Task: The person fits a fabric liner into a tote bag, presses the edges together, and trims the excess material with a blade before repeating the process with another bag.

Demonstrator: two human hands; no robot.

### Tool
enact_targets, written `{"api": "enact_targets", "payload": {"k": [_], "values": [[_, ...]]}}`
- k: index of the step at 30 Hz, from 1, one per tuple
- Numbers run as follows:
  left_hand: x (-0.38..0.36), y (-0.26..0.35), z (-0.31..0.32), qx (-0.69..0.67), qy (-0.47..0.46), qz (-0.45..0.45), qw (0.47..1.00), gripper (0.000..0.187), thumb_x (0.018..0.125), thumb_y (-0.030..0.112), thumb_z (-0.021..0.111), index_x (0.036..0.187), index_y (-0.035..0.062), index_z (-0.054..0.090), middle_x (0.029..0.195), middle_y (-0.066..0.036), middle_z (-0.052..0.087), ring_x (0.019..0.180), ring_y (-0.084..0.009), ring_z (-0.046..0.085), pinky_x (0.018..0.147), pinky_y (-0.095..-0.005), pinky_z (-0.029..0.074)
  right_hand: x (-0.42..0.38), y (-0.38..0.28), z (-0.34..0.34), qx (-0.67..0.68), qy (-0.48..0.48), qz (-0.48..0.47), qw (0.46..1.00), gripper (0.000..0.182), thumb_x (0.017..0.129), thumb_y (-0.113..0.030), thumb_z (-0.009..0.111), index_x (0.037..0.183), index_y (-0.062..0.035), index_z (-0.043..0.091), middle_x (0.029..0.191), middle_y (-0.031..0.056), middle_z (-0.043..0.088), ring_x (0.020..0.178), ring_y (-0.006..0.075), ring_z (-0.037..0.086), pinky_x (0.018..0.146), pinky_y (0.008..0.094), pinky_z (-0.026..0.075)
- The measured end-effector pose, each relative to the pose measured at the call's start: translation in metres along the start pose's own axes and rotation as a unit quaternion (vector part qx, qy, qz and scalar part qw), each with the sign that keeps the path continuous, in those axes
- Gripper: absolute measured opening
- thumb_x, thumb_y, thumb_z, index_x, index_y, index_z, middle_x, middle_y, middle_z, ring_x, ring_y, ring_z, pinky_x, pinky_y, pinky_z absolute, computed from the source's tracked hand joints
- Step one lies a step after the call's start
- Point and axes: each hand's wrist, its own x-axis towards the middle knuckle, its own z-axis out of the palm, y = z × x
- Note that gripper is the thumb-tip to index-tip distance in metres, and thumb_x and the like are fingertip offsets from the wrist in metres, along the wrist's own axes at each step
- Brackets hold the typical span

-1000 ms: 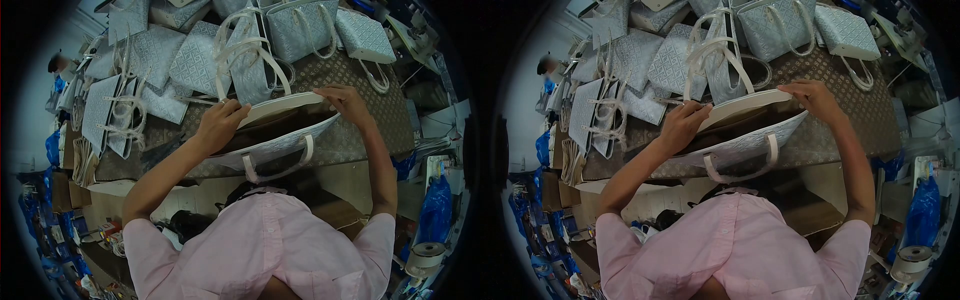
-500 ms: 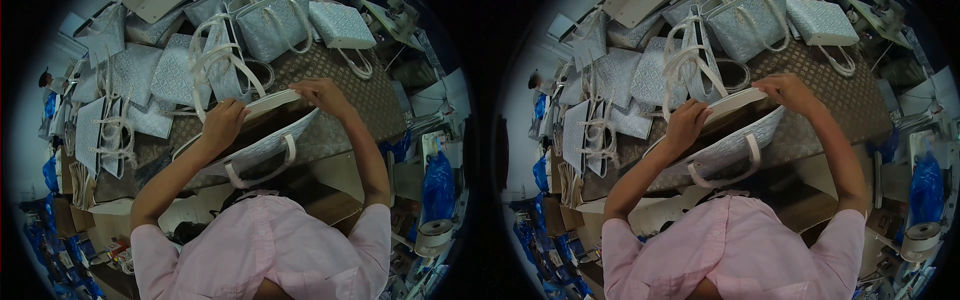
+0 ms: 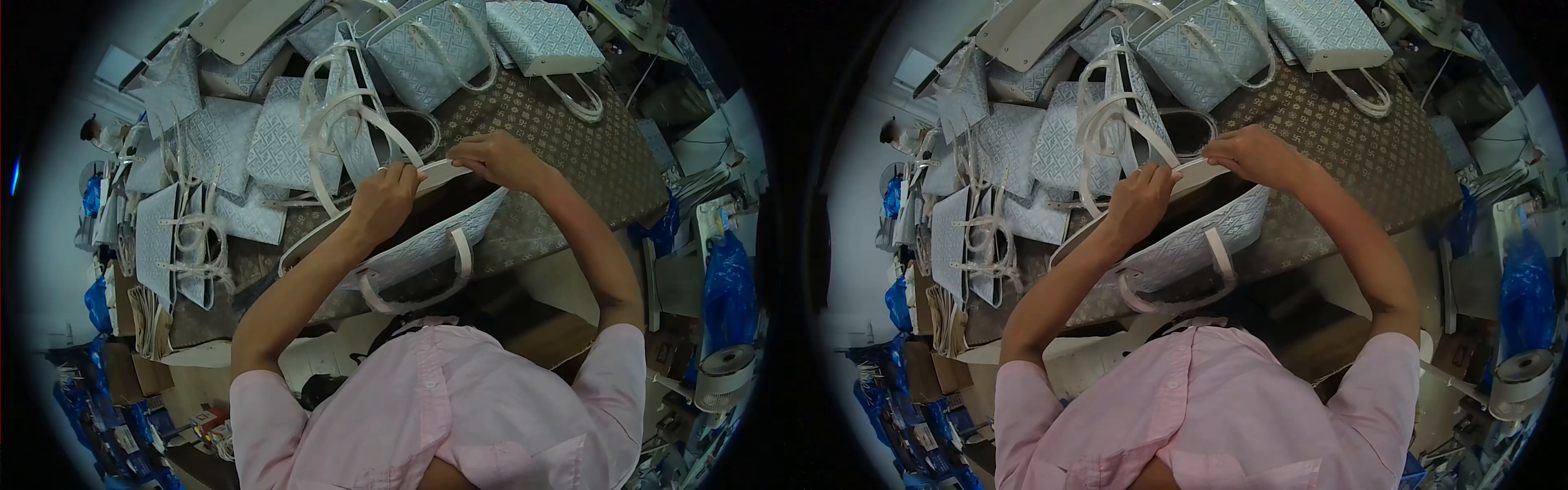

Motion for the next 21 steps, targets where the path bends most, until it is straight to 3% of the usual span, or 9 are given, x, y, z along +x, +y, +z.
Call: {"api": "enact_targets", "payload": {"k": [4,8,10,14,16,17,19,21], "values": [[0.003,0.004,0.0,0.013,-0.013,0.012,1.0,0.024,0.091,0.022,0.056,0.075,0.0056,0.051,0.066,-0.007,0.051,0.057,-0.0194,0.059,0.046,-0.0289,0.046,0.008,-0.006,0.016,-0.068,-0.038,-0.07,0.995,0.014,0.085,-0.017,0.061,0.089,-0.0036,0.064,0.08,0.0128,0.064,0.072,0.0298,0.064,0.062,0.0388,0.05],[-0.002,-0.002,0.005,0.004,-0.003,0.004,1.0,0.023,0.091,0.022,0.056,0.075,0.0058,0.051,0.066,-0.006,0.051,0.055,-0.0193,0.058,0.045,-0.0289,0.045,0.02,-0.003,0.019,-0.05,-0.092,-0.087,0.991,0.013,0.085,-0.017,0.061,0.085,-0.0043,0.062,0.074,0.0139,0.063,0.069,0.0303,0.064,0.061,0.0401,0.05],[-0.002,-0.004,0.003,-0.017,-0.008,0.019,1.0,0.023,0.09,0.022,0.057,0.075,0.006,0.05,0.067,-0.007,0.052,0.055,-0.0197,0.059,0.046,-0.0294,0.046,0.024,-0.004,0.01,-0.023,-0.123,-0.098,0.987,0.015,0.085,-0.017,0.061,0.091,-0.0033,0.065,0.076,0.0154,0.064,0.067,0.031,0.064,0.061,0.0405,0.05],[-0.009,-0.007,-0.003,-0.027,-0.006,0.031,0.999,0.017,0.088,0.019,0.059,0.081,0.0049,0.053,0.069,-0.006,0.053,0.056,-0.0191,0.059,0.047,-0.0294,0.047,0.009,0.014,-0.001,0.07,-0.071,-0.112,0.989,0.024,0.088,-0.023,0.058,0.097,-0.0024,0.066,0.077,0.013,0.066,0.066,0.0303,0.063,0.06,0.0391,0.049],[-0.012,-0.007,-0.006,-0.034,0.046,0.045,0.997,0.02,0.084,0.015,0.061,0.099,0.0015,0.057,0.074,-0.006,0.054,0.059,-0.0182,0.06,0.05,-0.0291,0.048,0.001,0.016,-0.023,0.078,-0.145,0.061,0.984,0.029,0.086,-0.017,0.062,0.113,-0.0067,0.064,0.088,0.0151,0.068,0.064,0.0258,0.065,0.06,0.0363,0.049],[-0.012,-0.005,-0.007,-0.036,0.049,0.043,0.997,0.02,0.084,0.015,0.061,0.099,0.0015,0.057,0.074,-0.006,0.054,0.059,-0.0182,0.06,0.05,-0.0291,0.048,-0.003,0.012,-0.028,0.075,-0.149,0.062,0.984,0.029,0.086,-0.017,0.062,0.113,-0.0067,0.064,0.088,0.0151,0.068,0.064,0.0258,0.065,0.06,0.0363,0.049],[-0.008,0.0,-0.011,-0.015,0.021,0.082,0.996,0.04,0.079,0.011,0.061,0.118,0.0012,0.055,0.078,-0.006,0.054,0.064,-0.0179,0.06,0.053,-0.0293,0.048,-0.012,0.002,-0.035,0.081,-0.137,0.143,0.977,0.029,0.086,-0.017,0.062,0.113,-0.0081,0.065,0.087,0.0135,0.069,0.061,0.0239,0.063,0.059,0.0354,0.048],[-0.004,0.005,-0.008,-0.023,0.004,0.068,0.997,0.044,0.078,0.01,0.061,0.121,0.002,0.054,0.079,-0.007,0.055,0.065,-0.018,0.06,0.054,-0.0296,0.049,-0.02,0.003,-0.027,0.062,-0.1,0.112,0.987,0.027,0.085,-0.018,0.063,0.11,-0.0067,0.066,0.085,0.0137,0.068,0.059,0.0242,0.062,0.058,0.0355,0.048]]}}
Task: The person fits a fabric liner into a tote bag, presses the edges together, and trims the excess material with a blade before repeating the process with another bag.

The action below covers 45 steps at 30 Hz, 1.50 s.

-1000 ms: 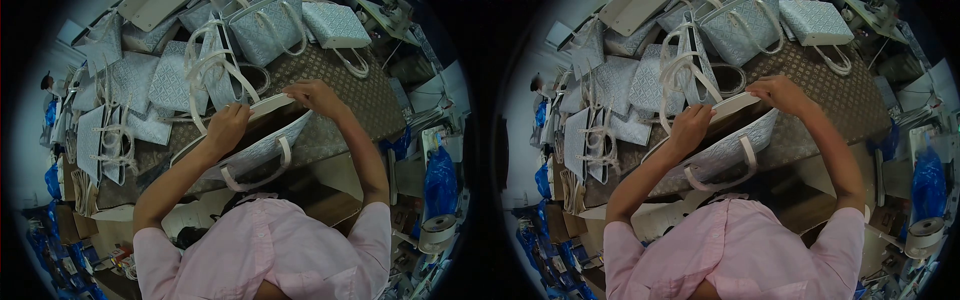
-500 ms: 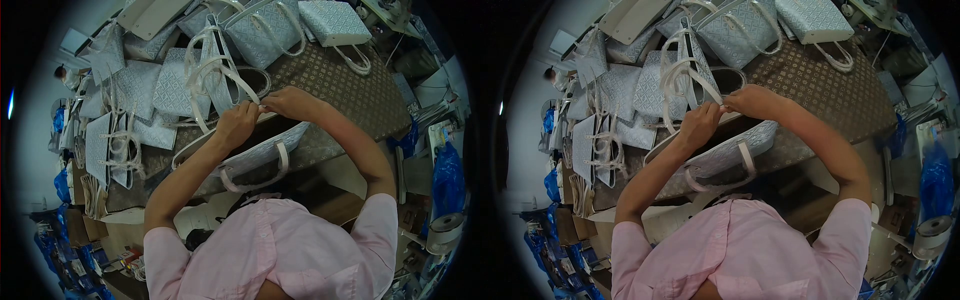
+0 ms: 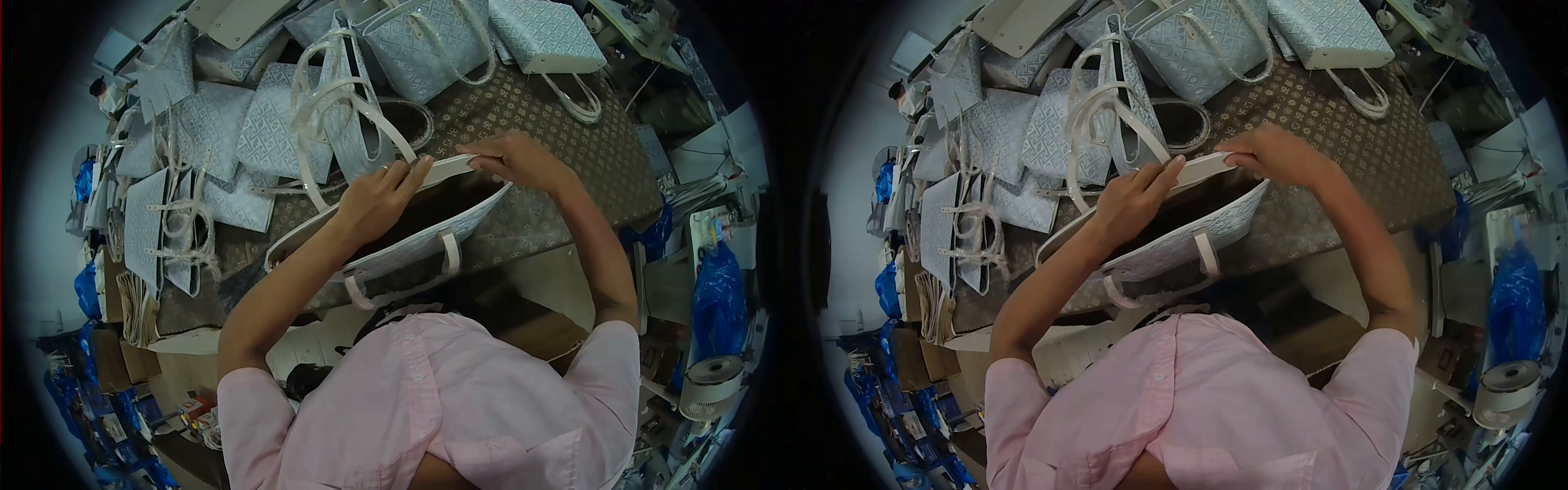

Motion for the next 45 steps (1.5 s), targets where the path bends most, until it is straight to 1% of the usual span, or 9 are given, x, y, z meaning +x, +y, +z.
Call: {"api": "enact_targets", "payload": {"k": [8,13,20,22,23,26,38,39,45], "values": [[0.003,-0.003,0.003,-0.055,-0.027,0.02,0.998,0.044,0.079,0.008,0.061,0.123,0.0044,0.054,0.082,-0.008,0.057,0.064,-0.0201,0.061,0.054,-0.0306,0.049,-0.001,0.011,0.007,-0.049,0.053,-0.121,0.99,0.024,0.085,-0.018,0.063,0.102,-0.001,0.067,0.077,0.0143,0.066,0.057,0.0263,0.06,0.057,0.0364,0.047],[-0.006,-0.008,-0.023,-0.104,-0.139,-0.064,0.983,0.049,0.081,0.009,0.062,0.128,0.0058,0.049,0.092,-0.012,0.061,0.074,-0.027,0.064,0.061,-0.0337,0.051,-0.005,0.006,0.003,-0.013,0.028,-0.009,0.999,0.025,0.087,-0.022,0.061,0.098,-0.0008,0.067,0.076,0.016,0.065,0.058,0.0301,0.059,0.058,0.0381,0.046],[-0.111,-0.04,-0.081,0.01,-0.042,-0.158,0.986,0.056,0.08,0.008,0.066,0.131,0.0064,0.045,0.112,-0.016,0.06,0.094,-0.03,0.063,0.078,-0.0372,0.051,-0.001,-0.015,-0.016,-0.122,-0.097,0.078,0.985,0.023,0.086,-0.021,0.06,0.085,0.0025,0.063,0.078,0.0201,0.063,0.072,0.0351,0.062,0.069,0.042,0.047],[-0.13,-0.043,-0.092,-0.183,-0.073,-0.469,0.861,0.048,0.082,0.01,0.064,0.127,0.0023,0.05,0.105,-0.013,0.062,0.094,-0.0283,0.064,0.081,-0.0396,0.049,0.013,-0.012,-0.009,-0.235,-0.138,0.109,0.956,0.024,0.085,-0.02,0.06,0.089,0.0042,0.063,0.074,0.0189,0.064,0.068,0.0308,0.066,0.063,0.0396,0.052],[-0.135,-0.057,-0.105,-0.312,-0.247,-0.547,0.737,0.037,0.084,0.011,0.059,0.118,-0.0036,0.056,0.091,-0.009,0.062,0.089,-0.0229,0.065,0.075,-0.0355,0.053,0.021,-0.013,-0.013,-0.235,-0.144,0.098,0.956,0.024,0.085,-0.02,0.06,0.089,0.0042,0.063,0.074,0.0189,0.064,0.068,0.0308,0.066,0.063,0.0396,0.052],[-0.136,-0.052,-0.116,-0.473,-0.213,-0.62,0.588,0.031,0.086,0.011,0.053,0.112,-0.005,0.06,0.082,-0.005,0.06,0.08,-0.0159,0.064,0.066,-0.0304,0.055,0.046,-0.02,-0.024,0.006,-0.248,0.334,0.909,0.027,0.085,-0.018,0.061,0.094,0.0072,0.062,0.073,0.016,0.064,0.061,0.026,0.067,0.049,0.0348,0.054],[-0.144,-0.086,-0.113,-0.512,-0.337,-0.345,0.711,0.043,0.089,0.008,0.046,0.132,0.0076,0.049,0.096,-0.012,0.066,0.076,-0.0155,0.064,0.071,-0.0285,0.055,0.041,0.016,-0.018,0.222,-0.195,0.423,0.857,0.035,0.082,-0.013,0.065,0.112,0.0038,0.058,0.075,0.0095,0.06,0.056,0.0243,0.066,0.044,0.0316,0.055],[-0.146,-0.088,-0.112,-0.515,-0.329,-0.347,0.711,0.043,0.089,0.008,0.046,0.132,0.0076,0.049,0.096,-0.012,0.066,0.076,-0.0155,0.064,0.071,-0.0285,0.055,0.041,0.012,-0.016,0.194,-0.177,0.423,0.867,0.021,0.083,-0.01,0.062,0.098,0.0033,0.058,0.067,0.0023,0.056,0.056,0.014,0.06,0.047,0.029,0.053],[-0.194,-0.08,-0.111,-0.594,-0.008,-0.435,0.677,0.046,0.085,0.021,0.063,0.128,0.0053,0.053,0.106,-0.012,0.064,0.087,-0.0195,0.064,0.08,-0.0331,0.052,0.023,0.031,-0.008,0.105,-0.144,0.347,0.921,0.018,0.083,-0.01,0.061,0.098,-0.0014,0.061,0.072,-0.0028,0.053,0.059,0.005,0.045,0.053,0.0244,0.037]]}}
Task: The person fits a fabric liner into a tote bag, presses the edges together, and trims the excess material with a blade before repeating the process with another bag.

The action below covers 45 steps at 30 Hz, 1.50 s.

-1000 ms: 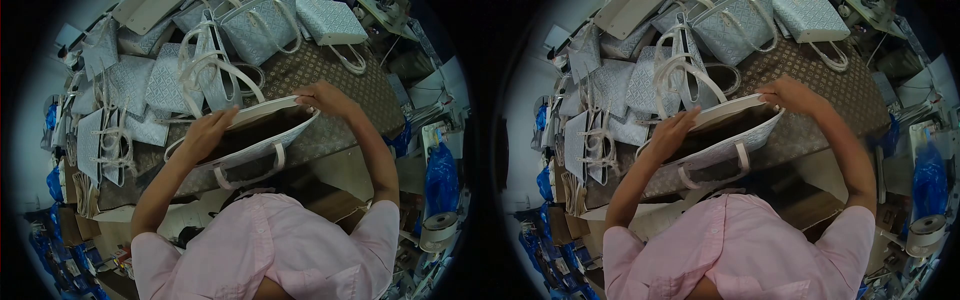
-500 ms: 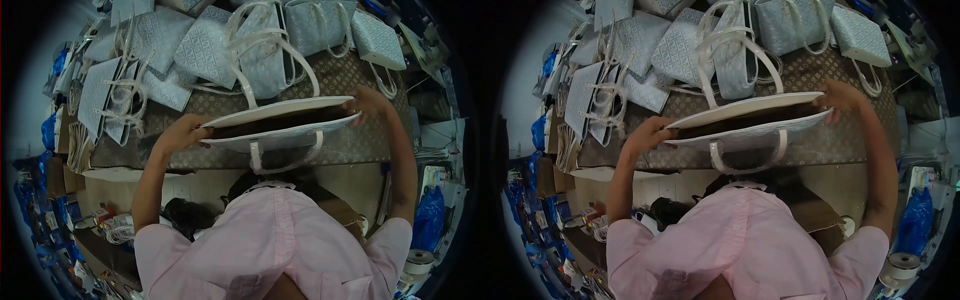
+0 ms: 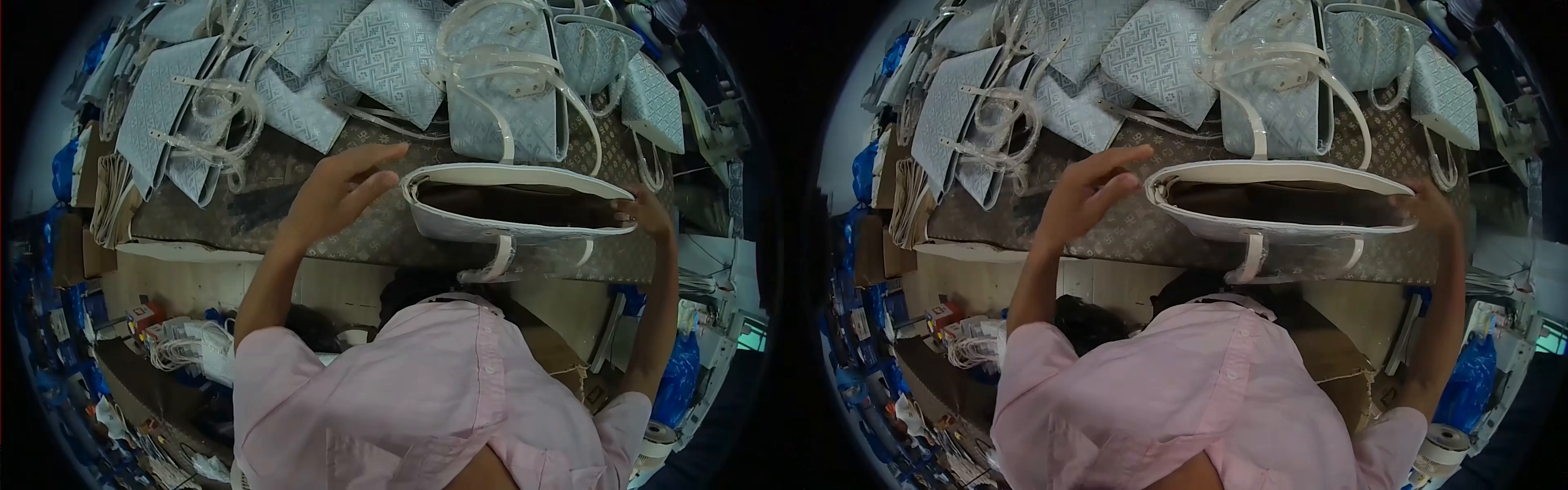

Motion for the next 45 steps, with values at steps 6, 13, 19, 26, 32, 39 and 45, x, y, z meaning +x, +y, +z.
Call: {"api": "enact_targets", "payload": {"k": [6,13,19,26,32,39,45], "values": [[0.0,-0.02,0.035,0.323,0.015,0.313,0.893,0.034,0.076,0.018,0.073,0.105,0.0054,0.061,0.134,-0.014,0.046,0.128,-0.0343,0.038,0.103,-0.0392,0.037,-0.01,-0.008,0.017,0.119,0.088,0.033,0.989,0.039,0.082,-0.011,0.062,0.12,-0.0006,0.058,0.083,-0.0002,0.058,0.066,0.0075,0.05,0.061,0.0235,0.044],[0.01,-0.061,0.044,-0.047,0.161,0.243,0.956,0.066,0.078,0.021,0.074,0.132,0.0028,0.041,0.139,-0.02,0.039,0.132,-0.0325,0.034,0.107,-0.0408,0.031,-0.057,-0.068,0.088,-0.102,0.436,-0.017,0.894,0.039,0.085,-0.021,0.065,0.119,-0.0024,0.059,0.107,0.0103,0.064,0.09,0.0172,0.061,0.078,0.0309,0.048],[0.015,-0.085,0.058,-0.11,0.09,0.232,0.962,0.077,0.088,0.048,0.057,0.138,-0.0035,0.029,0.138,-0.021,0.04,0.129,-0.0331,0.038,0.107,-0.0411,0.028,-0.016,-0.216,0.244,-0.207,0.257,-0.343,0.879,0.026,0.078,-0.014,0.066,0.101,-0.0021,0.062,0.087,0.0107,0.063,0.081,0.0271,0.062,0.071,0.0365,0.05],[0.028,-0.096,0.061,-0.03,0.124,0.343,0.931,0.076,0.087,0.058,0.049,0.129,-0.0043,0.037,0.126,-0.022,0.049,0.114,-0.0346,0.05,0.098,-0.0418,0.037,0.01,-0.218,0.245,-0.205,0.187,-0.448,0.85,0.022,0.07,-0.012,0.063,0.09,-0.0048,0.058,0.073,0.0039,0.056,0.063,0.0194,0.057,0.055,0.0319,0.046],[0.023,-0.091,0.051,-0.052,0.087,0.295,0.95,0.084,0.084,0.066,0.045,0.13,-0.0033,0.036,0.13,-0.022,0.047,0.119,-0.0319,0.048,0.101,-0.0406,0.035,0.016,-0.219,0.25,-0.215,0.231,-0.427,0.848,0.021,0.071,-0.014,0.065,0.089,-0.0057,0.058,0.07,0.0032,0.056,0.059,0.019,0.056,0.052,0.0316,0.045],[0.025,-0.104,0.064,-0.055,0.122,0.367,0.921,0.084,0.08,0.061,0.057,0.13,-0.0044,0.038,0.125,-0.021,0.05,0.114,-0.0354,0.051,0.098,-0.0414,0.038,0.011,-0.224,0.249,-0.239,0.155,-0.398,0.872,0.011,0.079,-0.016,0.062,0.081,-0.0077,0.055,0.065,0.0038,0.053,0.058,0.0191,0.057,0.05,0.0317,0.045],[0.026,-0.098,0.045,0.005,0.069,0.323,0.944,0.086,0.076,0.056,0.067,0.13,-0.0032,0.037,0.124,-0.022,0.052,0.111,-0.0356,0.053,0.095,-0.0418,0.04,0.011,-0.217,0.239,-0.168,0.143,-0.396,0.891,0.017,0.083,-0.022,0.06,0.087,-0.0053,0.057,0.07,0.0082,0.058,0.062,0.0253,0.06,0.053,0.0365,0.047]]}}
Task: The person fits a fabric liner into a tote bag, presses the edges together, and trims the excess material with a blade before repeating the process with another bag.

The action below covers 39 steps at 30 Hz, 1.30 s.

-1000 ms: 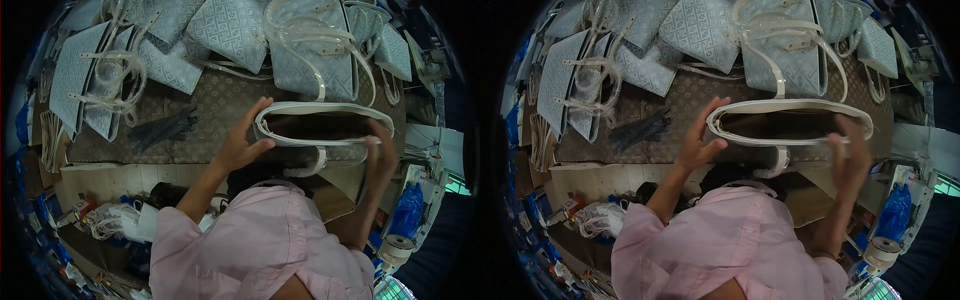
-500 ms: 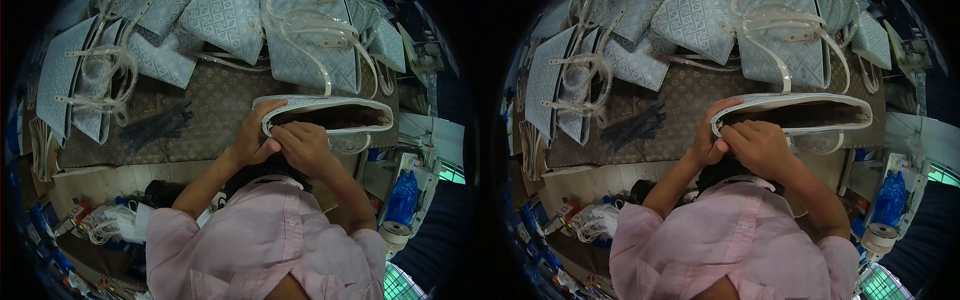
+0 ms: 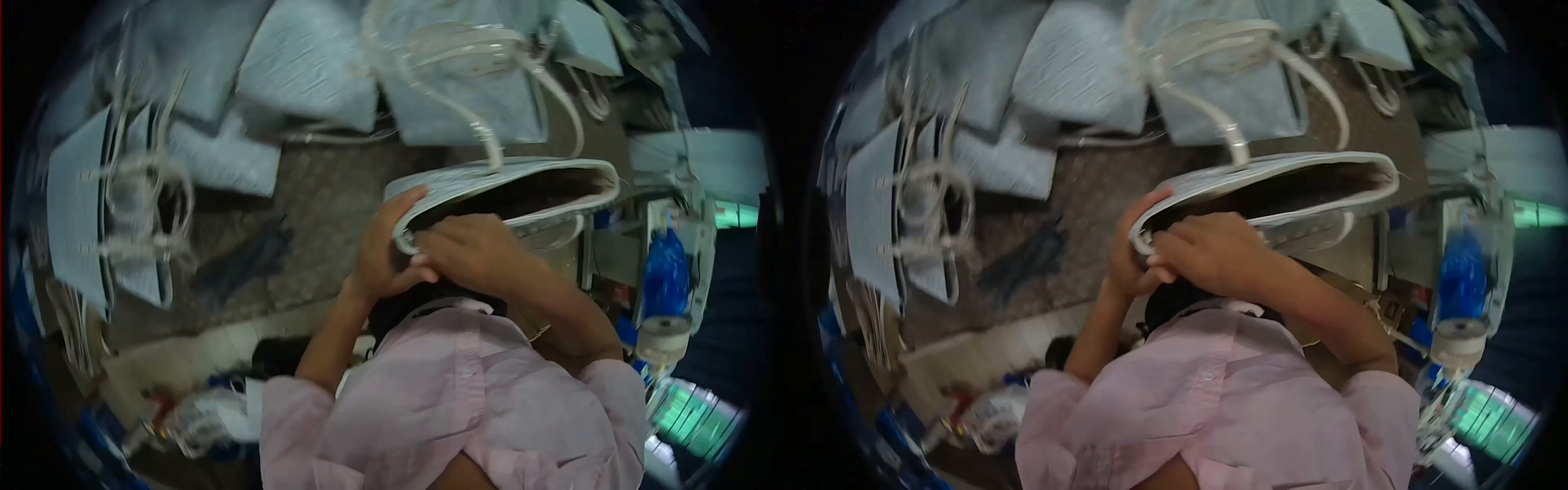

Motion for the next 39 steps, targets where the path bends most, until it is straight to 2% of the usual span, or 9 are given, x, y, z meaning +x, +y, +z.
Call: {"api": "enact_targets", "payload": {"k": [4,11,15,18,22,24,30,32,39], "values": [[0.01,0.005,0.005,-0.062,0.015,-0.053,0.997,0.073,0.075,0.028,0.078,0.129,-0.0034,0.04,0.122,-0.021,0.054,0.108,-0.0305,0.056,0.093,-0.0382,0.043,-0.032,0.013,-0.045,0.032,0.065,0.073,0.995,0.026,0.088,-0.03,0.058,0.09,-0.0037,0.061,0.075,0.0122,0.06,0.069,0.032,0.06,0.06,0.0409,0.048],[0.009,0.009,0.001,0.001,0.032,-0.066,0.997,0.06,0.078,0.026,0.076,0.122,-0.0019,0.047,0.119,-0.02,0.056,0.108,-0.0283,0.055,0.093,-0.0385,0.042,-0.168,0.1,-0.111,-0.232,0.092,0.204,0.947,0.029,0.084,-0.032,0.065,0.095,-0.0046,0.064,0.087,0.0118,0.061,0.079,0.0296,0.059,0.07,0.0394,0.047],[0.008,0.019,0.002,0.016,0.041,-0.086,0.995,0.066,0.077,0.036,0.075,0.123,-0.0031,0.048,0.12,-0.013,0.052,0.108,-0.0221,0.052,0.092,-0.0333,0.04,-0.185,0.123,-0.128,-0.221,0.362,0.189,0.886,0.037,0.087,-0.026,0.061,0.117,-0.0044,0.058,0.117,0.0152,0.057,0.104,0.027,0.057,0.09,0.0351,0.044],[0.012,0.032,0.004,0.029,0.041,-0.117,0.992,0.062,0.08,0.036,0.071,0.122,-0.0037,0.048,0.119,-0.012,0.052,0.107,-0.0215,0.052,0.093,-0.0337,0.04,-0.18,0.145,-0.116,0.261,0.53,0.257,0.765,0.037,0.086,-0.021,0.061,0.119,-0.0045,0.058,0.119,0.0118,0.057,0.108,0.0223,0.056,0.096,0.033,0.042],[0.031,0.05,0.016,-0.004,0.077,-0.153,0.985,0.047,0.086,0.033,0.058,0.117,-0.002,0.052,0.116,-0.013,0.053,0.102,-0.0208,0.052,0.093,-0.0327,0.041,-0.169,0.159,-0.111,0.424,0.401,0.251,0.772,0.032,0.086,-0.017,0.059,0.114,-0.0021,0.061,0.107,0.0096,0.064,0.099,0.0166,0.06,0.088,0.0304,0.046],[0.039,0.062,0.028,0.073,0.158,-0.295,0.939,0.041,0.084,0.022,0.054,0.117,-0.0029,0.053,0.114,-0.013,0.054,0.103,-0.0216,0.052,0.092,-0.0316,0.04,-0.17,0.159,-0.142,0.189,0.167,0.42,0.872,0.028,0.087,-0.021,0.056,0.095,0.004,0.064,0.086,0.0117,0.068,0.083,0.0176,0.065,0.074,0.0332,0.05],[0.04,0.097,0.034,0.17,0.151,-0.422,0.877,0.044,0.076,0.006,0.05,0.118,-0.0033,0.058,0.108,-0.014,0.061,0.099,-0.022,0.057,0.088,-0.0307,0.043,-0.149,0.203,-0.201,0.078,-0.227,0.26,0.935,0.036,0.088,-0.025,0.051,0.076,0.0082,0.058,0.068,0.014,0.066,0.058,0.024,0.066,0.055,0.0373,0.052],[0.062,0.123,0.063,0.21,0.034,-0.37,0.904,0.049,0.073,0.004,0.049,0.12,-0.0055,0.057,0.114,-0.016,0.061,0.103,-0.0213,0.057,0.09,-0.0304,0.043,-0.151,0.235,-0.207,0.382,-0.249,0.358,0.815,0.038,0.089,-0.024,0.05,0.072,0.0082,0.06,0.068,0.0153,0.067,0.055,0.0244,0.066,0.051,0.0355,0.054],[0.026,0.114,0.05,0.127,0.15,-0.458,0.867,0.05,0.068,-0.001,0.048,0.116,-0.0054,0.061,0.114,-0.018,0.062,0.104,-0.0238,0.058,0.091,-0.0311,0.044,-0.143,0.239,-0.208,0.384,-0.282,0.344,0.809,0.036,0.087,-0.022,0.048,0.072,0.0081,0.061,0.067,0.016,0.066,0.055,0.0242,0.066,0.051,0.0342,0.056]]}}
